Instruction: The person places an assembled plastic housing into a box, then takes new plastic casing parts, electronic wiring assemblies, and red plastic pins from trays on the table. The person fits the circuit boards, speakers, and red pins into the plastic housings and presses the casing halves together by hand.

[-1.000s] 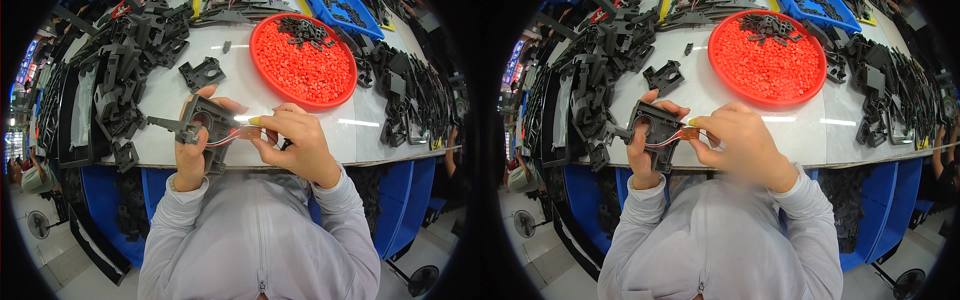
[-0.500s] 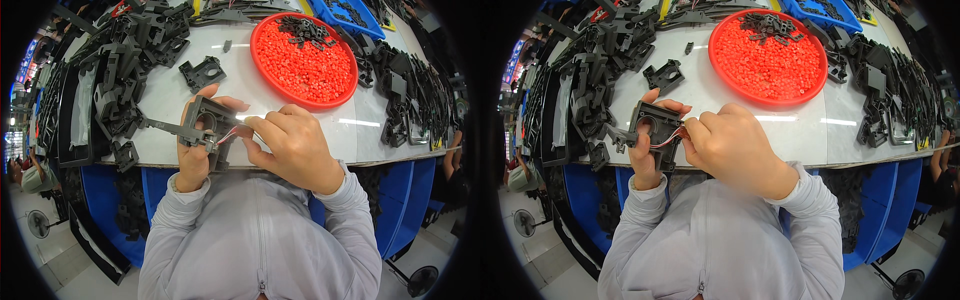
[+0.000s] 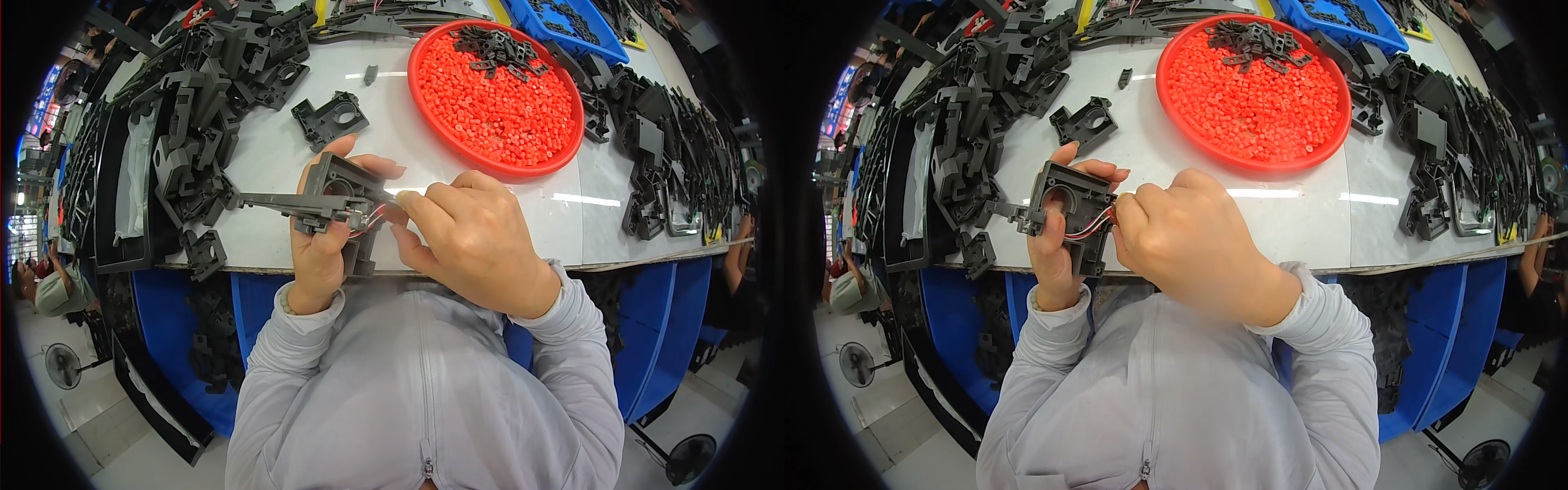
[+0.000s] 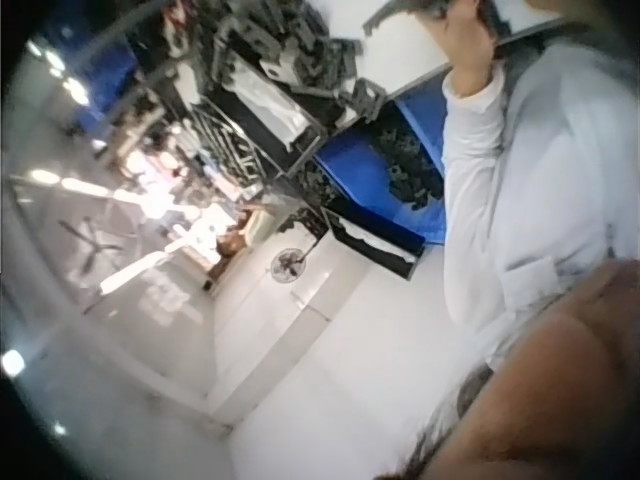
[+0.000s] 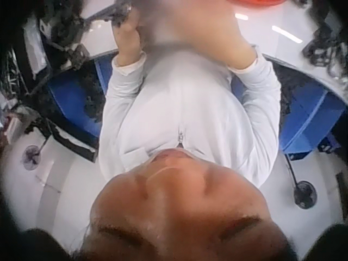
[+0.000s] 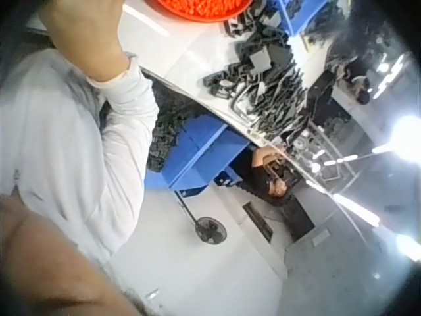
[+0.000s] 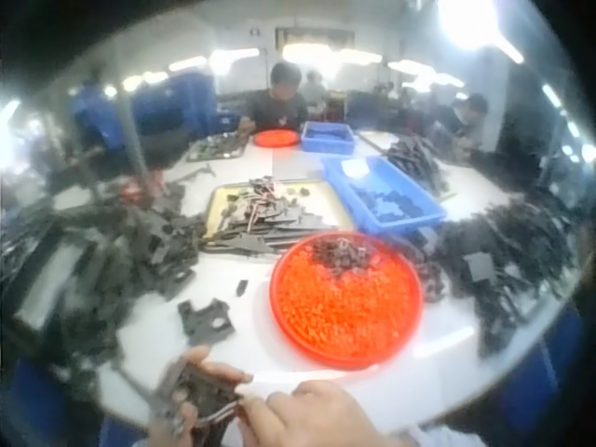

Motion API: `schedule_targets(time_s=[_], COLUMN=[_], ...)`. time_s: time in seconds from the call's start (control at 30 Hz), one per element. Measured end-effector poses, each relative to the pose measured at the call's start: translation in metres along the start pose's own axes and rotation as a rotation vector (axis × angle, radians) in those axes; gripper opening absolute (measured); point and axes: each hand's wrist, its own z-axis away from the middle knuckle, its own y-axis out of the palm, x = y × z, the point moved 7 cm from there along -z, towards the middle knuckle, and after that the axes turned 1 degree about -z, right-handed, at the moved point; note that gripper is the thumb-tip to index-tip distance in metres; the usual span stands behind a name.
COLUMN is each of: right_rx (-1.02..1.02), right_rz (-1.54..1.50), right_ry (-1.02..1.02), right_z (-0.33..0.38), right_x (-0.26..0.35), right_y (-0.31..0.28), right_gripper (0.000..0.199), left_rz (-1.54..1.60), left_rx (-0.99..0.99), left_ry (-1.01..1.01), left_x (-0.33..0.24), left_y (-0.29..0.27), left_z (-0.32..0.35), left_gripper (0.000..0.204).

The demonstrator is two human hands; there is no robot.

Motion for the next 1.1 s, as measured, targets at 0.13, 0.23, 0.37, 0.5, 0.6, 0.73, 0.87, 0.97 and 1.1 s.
schedule_targets(time_s=[0.13, 0.23, 0.37, 0.5, 0.6, 0.73, 0.87, 0.97, 1.1], right_rx=[-0.006, -0.016, -0.014, -0.014, 0.011, 0.018, 0.015, 0.004, -0.005], right_rz=[0.023, 0.005, -0.020, 0.043, 0.053, 0.027, -0.001, 0.032, 0.024], right_ry=[0.014, 0.034, 0.042, 0.017, -0.002, 0.009, 0.026, 0.003, -0.002], right_z=[-0.0002, -0.0003, -0.0007, -0.0014, -0.0018, -0.0021, -0.0035, -0.0042, -0.0048], right_x=[-0.0014, -0.0026, -0.0027, -0.0004, 0.0008, -0.0006, -0.0020, -0.0007, 0.0003], right_y=[-0.0004, -0.0022, -0.0016, -0.0016, 0.0000, 0.0004, -0.0018, -0.0019, -0.0034], right_gripper=[0.018, 0.015, 0.016, 0.018, 0.018, 0.014, 0.016, 0.017, 0.017], left_rz=[0.082, 0.136, 0.155, 0.164, 0.173, 0.173, 0.158, 0.135, 0.071], left_rx=[0.007, -0.005, 0.008, -0.007, -0.021, -0.021, -0.024, -0.006, 0.004], left_ry=[-0.024, -0.053, -0.059, -0.071, -0.095, -0.102, -0.096, -0.083, -0.039], left_x=[0.0004, 0.0007, 0.0012, 0.0030, 0.0031, 0.0032, 0.0030, 0.0022, -0.0003], left_y=[0.0017, 0.0019, 0.0011, 0.0003, 0.0000, -0.0005, -0.0013, -0.0003, 0.0009], left_z=[-0.0001, -0.0001, 0.0006, 0.0008, 0.0014, 0.0008, 0.0001, -0.0008, -0.0014], left_gripper=[0.065, 0.061, 0.058, 0.058, 0.058, 0.057, 0.057, 0.056, 0.059])
